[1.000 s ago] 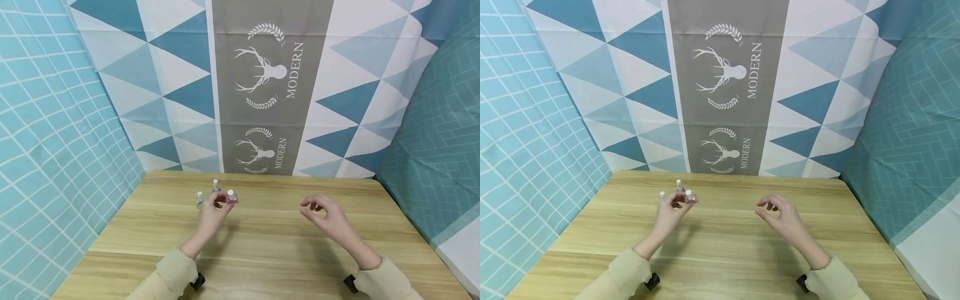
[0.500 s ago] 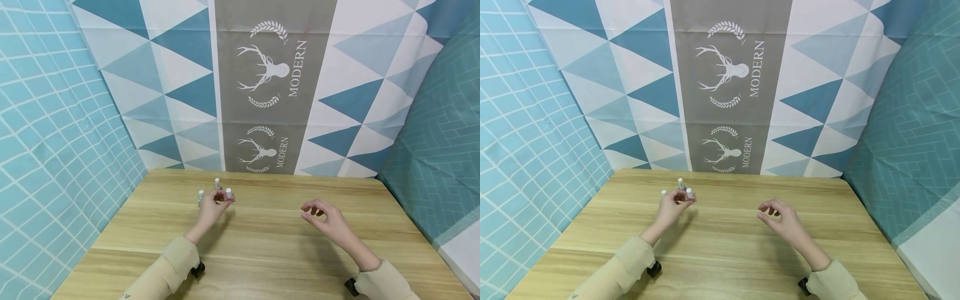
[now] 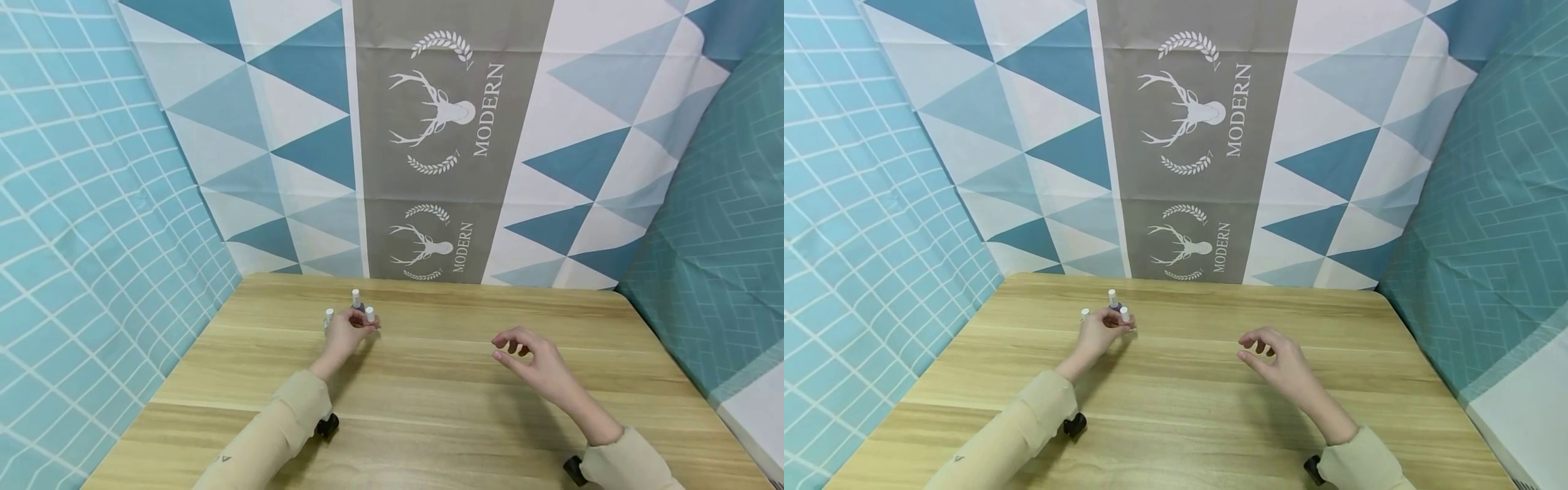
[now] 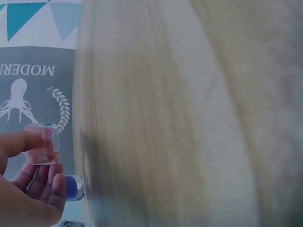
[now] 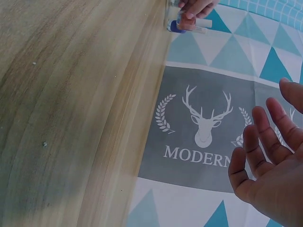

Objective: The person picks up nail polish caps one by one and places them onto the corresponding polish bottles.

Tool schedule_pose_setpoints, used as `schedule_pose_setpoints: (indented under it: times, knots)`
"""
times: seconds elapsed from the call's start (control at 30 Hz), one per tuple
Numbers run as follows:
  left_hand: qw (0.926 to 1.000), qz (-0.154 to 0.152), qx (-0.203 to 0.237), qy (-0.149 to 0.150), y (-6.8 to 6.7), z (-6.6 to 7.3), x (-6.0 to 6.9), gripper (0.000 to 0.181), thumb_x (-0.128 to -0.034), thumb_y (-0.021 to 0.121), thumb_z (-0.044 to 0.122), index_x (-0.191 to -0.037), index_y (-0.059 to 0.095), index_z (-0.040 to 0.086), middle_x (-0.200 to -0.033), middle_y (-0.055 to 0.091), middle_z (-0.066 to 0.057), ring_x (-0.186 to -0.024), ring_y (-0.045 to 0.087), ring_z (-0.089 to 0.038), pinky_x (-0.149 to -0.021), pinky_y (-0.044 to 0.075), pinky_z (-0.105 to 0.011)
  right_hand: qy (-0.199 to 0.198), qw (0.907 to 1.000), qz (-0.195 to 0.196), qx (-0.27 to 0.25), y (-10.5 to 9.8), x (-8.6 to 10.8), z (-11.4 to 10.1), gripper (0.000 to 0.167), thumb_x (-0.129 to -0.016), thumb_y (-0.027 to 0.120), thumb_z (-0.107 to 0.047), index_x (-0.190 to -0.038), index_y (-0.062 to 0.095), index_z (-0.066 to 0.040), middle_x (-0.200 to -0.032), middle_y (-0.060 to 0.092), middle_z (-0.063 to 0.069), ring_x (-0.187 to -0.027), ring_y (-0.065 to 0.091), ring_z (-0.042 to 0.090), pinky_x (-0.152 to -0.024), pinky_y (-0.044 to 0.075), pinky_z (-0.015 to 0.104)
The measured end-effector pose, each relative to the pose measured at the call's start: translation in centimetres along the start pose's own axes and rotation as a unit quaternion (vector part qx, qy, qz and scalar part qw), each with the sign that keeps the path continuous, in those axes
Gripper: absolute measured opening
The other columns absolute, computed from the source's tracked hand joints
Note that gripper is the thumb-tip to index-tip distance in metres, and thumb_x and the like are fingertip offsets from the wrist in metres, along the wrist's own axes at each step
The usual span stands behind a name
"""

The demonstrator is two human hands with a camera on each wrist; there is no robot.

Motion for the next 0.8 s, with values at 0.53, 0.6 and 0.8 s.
schedule_pose_setpoints:
  times: [0.53, 0.6, 0.8]
  knots:
    - [0.9971, -0.029, -0.029, -0.064, 0.84, -0.60, -0.60, 0.024, -0.0706, 0.080, 0.003, -0.086, 0.063, -0.005, -0.085, 0.066, -0.016, -0.079, 0.062, -0.024, -0.071, 0.052, -0.034, 0.013, 0.9999, -0.006, 0.007, -0.18, 0.32, 0.17, 0.015, -0.083, 0.072, -0.016, -0.096, 0.066, -0.021, -0.089, 0.064, -0.010, -0.075, 0.049, 0.003, -0.062, 0.044, 0.023]
    - [0.9972, -0.031, -0.034, -0.059, 0.83, -0.52, -0.59, 0.024, -0.0707, 0.080, 0.002, -0.086, 0.063, -0.005, -0.084, 0.065, -0.016, -0.078, 0.062, -0.023, -0.071, 0.052, -0.034, 0.016, 0.9998, -0.008, 0.005, -0.19, 0.36, 0.18, 0.015, -0.084, 0.072, -0.017, -0.097, 0.066, -0.021, -0.089, 0.065, -0.008, -0.075, 0.049, 0.003, -0.063, 0.044, 0.023]
    - [0.9955, -0.051, -0.051, -0.062, 0.75, -0.26, -0.67, 0.024, -0.0715, 0.079, 0.002, -0.088, 0.063, -0.004, -0.083, 0.064, -0.014, -0.077, 0.061, -0.022, -0.069, 0.051, -0.032, 0.023, 0.9996, -0.015, 0.007, -0.37, 0.16, 0.07, 0.014, -0.085, 0.070, -0.018, -0.098, 0.066, -0.020, -0.092, 0.066, -0.004, -0.077, 0.050, 0.005, -0.064, 0.045, 0.024]
Point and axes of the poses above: each hand's wrist, its own x-axis away from the middle knuckle, its own y-axis out of the palm, z = x × y, the point moved 1 cm from there along -x, towards the middle knuckle
